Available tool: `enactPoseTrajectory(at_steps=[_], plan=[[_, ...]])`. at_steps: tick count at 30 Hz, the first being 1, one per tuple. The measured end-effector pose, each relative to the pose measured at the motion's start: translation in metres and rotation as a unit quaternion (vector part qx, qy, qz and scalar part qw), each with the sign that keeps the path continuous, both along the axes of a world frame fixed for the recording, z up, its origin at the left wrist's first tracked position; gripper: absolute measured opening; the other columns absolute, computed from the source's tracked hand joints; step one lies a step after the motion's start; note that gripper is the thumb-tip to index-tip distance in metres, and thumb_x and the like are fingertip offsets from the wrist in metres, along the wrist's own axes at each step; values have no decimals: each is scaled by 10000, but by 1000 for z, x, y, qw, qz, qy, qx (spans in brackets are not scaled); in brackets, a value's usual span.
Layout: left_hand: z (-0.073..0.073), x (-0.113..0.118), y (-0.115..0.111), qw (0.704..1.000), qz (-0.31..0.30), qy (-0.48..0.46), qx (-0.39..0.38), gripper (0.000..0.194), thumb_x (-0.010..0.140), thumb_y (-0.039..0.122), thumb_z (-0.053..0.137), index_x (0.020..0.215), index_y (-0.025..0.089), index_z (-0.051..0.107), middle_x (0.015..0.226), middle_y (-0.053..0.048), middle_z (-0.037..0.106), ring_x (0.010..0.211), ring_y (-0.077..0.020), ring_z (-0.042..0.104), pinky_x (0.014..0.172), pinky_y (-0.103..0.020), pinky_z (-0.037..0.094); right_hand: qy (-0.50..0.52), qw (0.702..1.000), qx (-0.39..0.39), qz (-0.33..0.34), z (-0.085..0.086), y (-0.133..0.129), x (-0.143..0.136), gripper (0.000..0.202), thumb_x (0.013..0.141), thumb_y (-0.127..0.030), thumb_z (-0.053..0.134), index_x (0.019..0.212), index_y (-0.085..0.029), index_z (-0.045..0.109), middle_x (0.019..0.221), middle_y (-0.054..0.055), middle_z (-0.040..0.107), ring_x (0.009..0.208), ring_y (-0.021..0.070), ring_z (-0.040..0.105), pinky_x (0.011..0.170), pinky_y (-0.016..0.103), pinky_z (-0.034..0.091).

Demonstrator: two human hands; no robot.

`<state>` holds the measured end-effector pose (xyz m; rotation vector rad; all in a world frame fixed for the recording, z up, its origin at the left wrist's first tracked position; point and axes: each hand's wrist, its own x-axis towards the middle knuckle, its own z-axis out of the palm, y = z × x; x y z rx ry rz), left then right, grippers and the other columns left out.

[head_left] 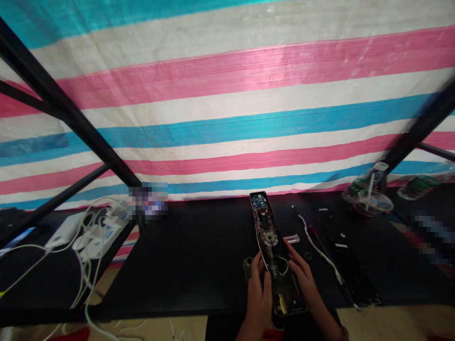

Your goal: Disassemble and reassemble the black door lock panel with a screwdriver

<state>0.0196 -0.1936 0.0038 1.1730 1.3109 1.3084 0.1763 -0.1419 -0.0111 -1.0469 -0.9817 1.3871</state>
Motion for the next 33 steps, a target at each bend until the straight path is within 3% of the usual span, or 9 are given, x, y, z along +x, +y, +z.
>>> enactPoseTrajectory(at_steps=[15, 21, 33], plan=[[-1, -1, 0, 1000, 7, 6, -8, 495, 1008, 443, 418, 1444, 210, 442, 1404, -140, 598, 1301, -254, 564, 1118, -422, 389, -8, 1000, -2, 10, 2, -1, 0, 617, 841, -515, 714, 1394, -265, 604, 1386, 83, 632, 1274, 318, 592, 1080, 456, 471], [-1, 0, 1, 1000, 10, 5, 0, 492, 1003, 435, 429, 1437, 205, 453, 1390, -145, 605, 1292, -259, 572, 1108, -423, 408, -2, 1000, -12, 18, 1, -1, 0, 662, 839, -514, 717, 1428, -250, 567, 1353, 101, 655, 1190, 315, 644, 1043, 457, 493], [4, 0, 5, 1000, 28, -5, -7, 546, 952, 408, 524, 1460, 213, 472, 1410, -132, 612, 1322, -270, 563, 1131, -423, 413, 21, 1000, -4, 7, 3, 0, -4, 592, 828, -482, 723, 1374, -275, 622, 1366, 83, 648, 1205, 312, 636, 1004, 425, 518]])
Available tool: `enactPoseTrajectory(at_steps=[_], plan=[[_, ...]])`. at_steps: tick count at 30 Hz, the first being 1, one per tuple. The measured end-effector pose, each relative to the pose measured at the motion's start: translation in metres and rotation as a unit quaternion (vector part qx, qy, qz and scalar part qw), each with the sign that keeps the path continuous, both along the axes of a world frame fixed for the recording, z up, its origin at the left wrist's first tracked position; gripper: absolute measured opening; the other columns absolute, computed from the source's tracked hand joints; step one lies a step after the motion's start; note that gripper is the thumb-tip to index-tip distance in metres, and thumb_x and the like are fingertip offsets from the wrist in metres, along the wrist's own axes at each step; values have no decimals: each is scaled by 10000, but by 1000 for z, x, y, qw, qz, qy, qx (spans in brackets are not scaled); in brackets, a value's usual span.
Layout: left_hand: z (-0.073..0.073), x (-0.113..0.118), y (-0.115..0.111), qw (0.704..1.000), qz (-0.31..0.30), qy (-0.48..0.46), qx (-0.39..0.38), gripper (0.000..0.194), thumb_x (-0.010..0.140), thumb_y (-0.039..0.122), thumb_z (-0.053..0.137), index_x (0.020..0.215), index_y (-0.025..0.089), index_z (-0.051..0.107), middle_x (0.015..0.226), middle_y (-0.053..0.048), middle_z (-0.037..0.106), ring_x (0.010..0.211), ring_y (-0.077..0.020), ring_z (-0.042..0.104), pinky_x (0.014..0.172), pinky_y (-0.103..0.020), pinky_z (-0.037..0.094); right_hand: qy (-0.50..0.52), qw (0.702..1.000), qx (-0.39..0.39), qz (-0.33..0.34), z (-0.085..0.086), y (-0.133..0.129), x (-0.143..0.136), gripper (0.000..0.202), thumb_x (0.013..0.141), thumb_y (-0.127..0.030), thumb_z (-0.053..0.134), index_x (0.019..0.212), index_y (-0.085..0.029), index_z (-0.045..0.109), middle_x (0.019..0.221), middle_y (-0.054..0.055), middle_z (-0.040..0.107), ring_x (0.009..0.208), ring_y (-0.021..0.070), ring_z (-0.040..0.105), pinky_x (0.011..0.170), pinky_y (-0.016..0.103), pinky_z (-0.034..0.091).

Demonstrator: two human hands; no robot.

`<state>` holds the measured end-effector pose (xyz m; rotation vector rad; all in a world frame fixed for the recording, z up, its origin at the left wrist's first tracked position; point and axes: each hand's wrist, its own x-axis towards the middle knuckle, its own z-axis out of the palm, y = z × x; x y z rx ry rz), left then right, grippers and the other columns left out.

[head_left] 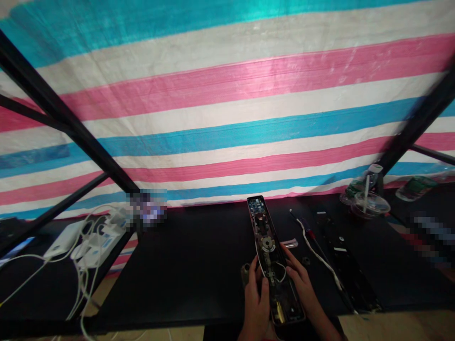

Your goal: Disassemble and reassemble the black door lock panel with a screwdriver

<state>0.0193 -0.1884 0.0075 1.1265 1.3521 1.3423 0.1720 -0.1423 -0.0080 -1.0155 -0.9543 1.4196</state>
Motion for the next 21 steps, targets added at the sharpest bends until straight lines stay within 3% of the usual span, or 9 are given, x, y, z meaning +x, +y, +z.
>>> enactPoseTrajectory(at_steps=[10, 21], plan=[[4, 0, 2, 1000, -6, 12, -11, 560, 957, 396, 511, 1476, 190, 463, 1434, -140, 594, 1346, -271, 544, 1142, -422, 408, 13, 1000, 0, 11, 0, 1, -1, 577, 812, -368, 702, 1379, -300, 616, 1306, 75, 687, 1115, 299, 681, 895, 405, 563], [-6, 0, 5, 998, 37, 44, -27, 575, 929, 407, 539, 1445, 153, 517, 1408, -158, 611, 1328, -292, 561, 1126, -437, 432, 4, 1000, 22, 16, 1, 0, -5, 611, 806, -315, 647, 1412, -262, 584, 1289, 96, 689, 1092, 283, 687, 916, 397, 558]])
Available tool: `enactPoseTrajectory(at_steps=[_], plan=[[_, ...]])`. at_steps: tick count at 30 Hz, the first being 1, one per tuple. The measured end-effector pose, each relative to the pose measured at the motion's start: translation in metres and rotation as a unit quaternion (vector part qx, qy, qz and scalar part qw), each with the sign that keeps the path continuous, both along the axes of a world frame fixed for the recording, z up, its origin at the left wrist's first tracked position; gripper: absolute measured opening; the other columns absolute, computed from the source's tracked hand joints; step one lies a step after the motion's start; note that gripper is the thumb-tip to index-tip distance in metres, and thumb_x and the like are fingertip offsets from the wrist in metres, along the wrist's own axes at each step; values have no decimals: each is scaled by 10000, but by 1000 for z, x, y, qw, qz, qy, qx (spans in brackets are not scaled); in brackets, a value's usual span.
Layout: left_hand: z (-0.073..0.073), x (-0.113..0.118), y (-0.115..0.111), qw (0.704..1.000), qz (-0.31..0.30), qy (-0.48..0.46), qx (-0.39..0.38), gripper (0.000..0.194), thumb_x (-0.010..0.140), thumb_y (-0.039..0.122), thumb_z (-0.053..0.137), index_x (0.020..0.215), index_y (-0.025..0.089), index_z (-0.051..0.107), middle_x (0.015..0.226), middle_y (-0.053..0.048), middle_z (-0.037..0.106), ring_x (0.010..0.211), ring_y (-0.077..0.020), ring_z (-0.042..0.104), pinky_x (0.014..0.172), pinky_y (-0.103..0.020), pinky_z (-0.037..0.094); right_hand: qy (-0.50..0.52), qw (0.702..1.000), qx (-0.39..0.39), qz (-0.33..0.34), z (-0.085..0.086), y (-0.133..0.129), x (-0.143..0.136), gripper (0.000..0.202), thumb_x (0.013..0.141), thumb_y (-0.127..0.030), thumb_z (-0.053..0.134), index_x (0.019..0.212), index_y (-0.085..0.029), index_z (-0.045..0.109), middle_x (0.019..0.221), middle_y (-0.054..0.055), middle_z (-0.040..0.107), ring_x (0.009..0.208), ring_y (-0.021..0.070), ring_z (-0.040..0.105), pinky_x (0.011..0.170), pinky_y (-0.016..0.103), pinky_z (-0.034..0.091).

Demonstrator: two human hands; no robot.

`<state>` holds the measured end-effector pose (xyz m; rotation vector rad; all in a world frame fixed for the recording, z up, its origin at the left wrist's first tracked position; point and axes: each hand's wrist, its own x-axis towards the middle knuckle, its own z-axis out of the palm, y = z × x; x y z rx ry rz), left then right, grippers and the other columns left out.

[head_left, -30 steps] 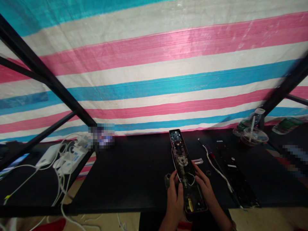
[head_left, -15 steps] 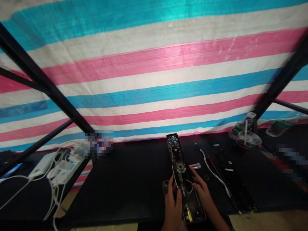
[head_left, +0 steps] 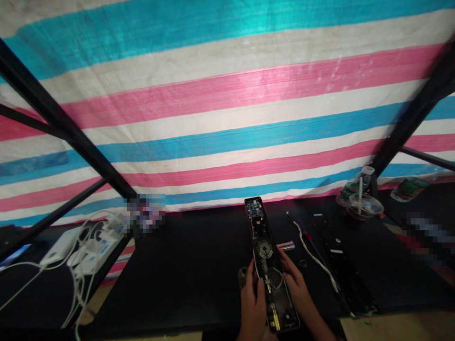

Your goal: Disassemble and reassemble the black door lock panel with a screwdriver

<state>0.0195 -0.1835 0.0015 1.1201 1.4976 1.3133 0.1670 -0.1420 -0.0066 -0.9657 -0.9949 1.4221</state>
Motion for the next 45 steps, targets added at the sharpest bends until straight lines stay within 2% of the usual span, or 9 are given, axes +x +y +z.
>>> enactPoseTrajectory(at_steps=[3, 6, 16, 26, 36, 40, 45], plan=[[0, 1, 1, 1000, 12, 15, -14, 576, 931, 410, 527, 1441, 143, 519, 1418, -155, 604, 1331, -281, 558, 1141, -423, 414, -11, 1000, -10, -10, -2, -1, 0, 612, 798, -293, 614, 1408, -259, 586, 1349, 88, 654, 1175, 280, 651, 988, 403, 527], [2, 1, 1, 1000, -1, 23, -19, 564, 953, 413, 483, 1438, 128, 518, 1404, -157, 615, 1316, -267, 573, 1133, -397, 424, -22, 1000, -8, -14, -4, -1, 0, 610, 797, -306, 616, 1404, -251, 590, 1381, 87, 633, 1243, 282, 611, 1060, 415, 480], [1, 0, 2, 1000, -22, 14, -6, 588, 958, 385, 474, 1482, 118, 457, 1388, -159, 626, 1296, -259, 593, 1107, -390, 454, -43, 999, -12, -26, -11, 3, 0, 589, 867, -525, 672, 1391, -262, 608, 1418, 100, 604, 1323, 306, 550, 1136, 452, 412], [-7, -2, 1, 999, -8, 53, -10, 581, 925, 420, 524, 1424, 123, 543, 1330, -165, 668, 1245, -284, 629, 1083, -392, 469, -52, 998, -24, -28, -11, 2, 0, 610, 861, -578, 673, 1383, -270, 613, 1414, 94, 608, 1292, 293, 580, 1133, 433, 417], [1, -1, -1, 998, -26, 58, 0, 606, 937, 448, 493, 1471, 159, 487, 1376, -143, 641, 1267, -262, 614, 1086, -360, 459, -74, 997, -18, -33, -10, 3, -1, 632, 856, -590, 669, 1391, -259, 607, 1412, 101, 609, 1308, 291, 563, 1140, 435, 404], [-6, 3, 0, 998, -13, 64, -1, 627, 946, 476, 455, 1486, 157, 468, 1372, -146, 643, 1272, -265, 610, 1091, -359, 453, -66, 997, -21, -34, -11, 3, -1, 631, 856, -582, 673, 1396, -263, 603, 1384, 106, 629, 1274, 294, 591, 1102, 426, 449], [-15, 7, 0, 998, -6, 52, 34, 600, 978, 452, 401, 1504, 168, 444, 1423, -138, 604, 1300, -255, 586, 1136, -382, 408, -64, 997, -28, -30, -9, 3, -2, 665, 851, -598, 667, 1407, -241, 591, 1375, 113, 633, 1249, 287, 610, 1089, 401, 460]])
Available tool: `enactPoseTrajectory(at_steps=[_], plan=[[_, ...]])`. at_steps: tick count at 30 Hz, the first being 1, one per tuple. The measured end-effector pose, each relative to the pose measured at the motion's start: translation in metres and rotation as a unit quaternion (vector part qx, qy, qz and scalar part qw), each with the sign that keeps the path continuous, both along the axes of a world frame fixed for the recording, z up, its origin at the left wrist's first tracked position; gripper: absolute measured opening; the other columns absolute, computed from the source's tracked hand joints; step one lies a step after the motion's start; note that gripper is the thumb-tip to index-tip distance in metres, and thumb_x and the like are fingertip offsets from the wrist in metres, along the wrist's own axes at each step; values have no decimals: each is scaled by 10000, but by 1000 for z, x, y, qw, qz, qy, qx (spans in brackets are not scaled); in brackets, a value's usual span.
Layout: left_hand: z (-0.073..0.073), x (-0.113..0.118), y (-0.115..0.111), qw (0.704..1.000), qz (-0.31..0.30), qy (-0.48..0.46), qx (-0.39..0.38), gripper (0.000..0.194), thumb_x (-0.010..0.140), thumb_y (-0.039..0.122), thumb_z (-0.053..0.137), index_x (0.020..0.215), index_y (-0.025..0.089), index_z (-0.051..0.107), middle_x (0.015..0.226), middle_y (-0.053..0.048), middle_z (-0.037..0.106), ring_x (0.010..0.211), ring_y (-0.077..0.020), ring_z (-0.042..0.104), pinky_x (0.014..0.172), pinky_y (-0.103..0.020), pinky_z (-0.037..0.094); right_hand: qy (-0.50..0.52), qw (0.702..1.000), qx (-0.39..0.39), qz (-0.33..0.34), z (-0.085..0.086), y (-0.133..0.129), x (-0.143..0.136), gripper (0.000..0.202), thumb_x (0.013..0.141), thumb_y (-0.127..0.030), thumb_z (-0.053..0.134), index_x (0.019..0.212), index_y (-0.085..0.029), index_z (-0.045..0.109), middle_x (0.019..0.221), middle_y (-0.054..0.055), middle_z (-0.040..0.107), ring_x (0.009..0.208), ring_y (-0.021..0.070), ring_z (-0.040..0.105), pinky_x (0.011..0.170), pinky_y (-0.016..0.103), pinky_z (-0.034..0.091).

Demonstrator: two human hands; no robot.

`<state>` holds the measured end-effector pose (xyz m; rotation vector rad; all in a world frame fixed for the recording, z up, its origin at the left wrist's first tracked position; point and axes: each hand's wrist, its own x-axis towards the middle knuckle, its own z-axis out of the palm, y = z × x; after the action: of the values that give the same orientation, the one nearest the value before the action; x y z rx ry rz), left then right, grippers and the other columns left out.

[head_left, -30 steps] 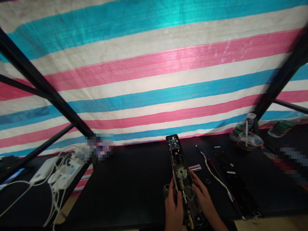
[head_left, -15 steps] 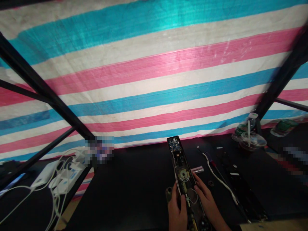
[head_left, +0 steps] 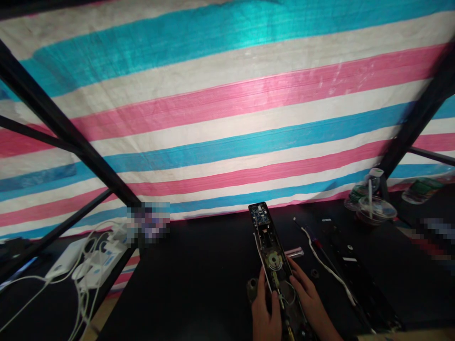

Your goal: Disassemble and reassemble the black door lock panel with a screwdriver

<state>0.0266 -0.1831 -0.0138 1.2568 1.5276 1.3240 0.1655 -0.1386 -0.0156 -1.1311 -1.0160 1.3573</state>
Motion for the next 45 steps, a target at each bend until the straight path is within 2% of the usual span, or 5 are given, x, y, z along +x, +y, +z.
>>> enactPoseTrajectory(at_steps=[16, 24, 33, 39, 45], plan=[[-9, -2, 4, 998, -1, 39, 44, 468, 943, 439, 480, 1295, 207, 684, 1334, -100, 674, 1267, -274, 617, 1125, -376, 449, 2, 1000, -3, -11, -8, 2, -1, 654, 814, -636, 688, 1345, -258, 651, 1398, 102, 621, 1302, 310, 568, 1136, 443, 410], [0, -2, 2, 1000, 0, 24, 19, 526, 950, 419, 448, 1367, 143, 613, 1391, -134, 628, 1301, -276, 587, 1135, -400, 425, 0, 1000, -3, -7, -12, 2, 0, 664, 835, -630, 675, 1371, -239, 627, 1399, 114, 617, 1262, 300, 599, 1097, 414, 454], [5, -1, 1, 1000, 10, 20, 6, 582, 946, 409, 439, 1447, 127, 525, 1449, -125, 574, 1341, -269, 551, 1139, -380, 418, -1, 1000, 0, -4, -15, 3, 1, 645, 838, -616, 679, 1370, -256, 629, 1419, 102, 603, 1294, 301, 574, 1143, 439, 396], [1, 0, 1, 998, 9, 52, 20, 563, 923, 485, 477, 1357, 162, 631, 1393, -107, 631, 1302, -269, 586, 1131, -337, 431, -13, 1000, 5, -22, -18, 3, 1, 654, 807, -632, 701, 1339, -254, 658, 1425, 103, 598, 1360, 325, 508, 1185, 473, 325], [-2, -2, 0, 999, -10, 44, 25, 523, 930, 500, 469, 1284, 186, 691, 1338, -118, 671, 1265, -292, 612, 1128, -378, 438, -14, 1000, 6, -18, -16, 2, 1, 637, 825, -627, 686, 1348, -265, 650, 1413, 97, 609, 1332, 313, 542, 1164, 457, 367]])
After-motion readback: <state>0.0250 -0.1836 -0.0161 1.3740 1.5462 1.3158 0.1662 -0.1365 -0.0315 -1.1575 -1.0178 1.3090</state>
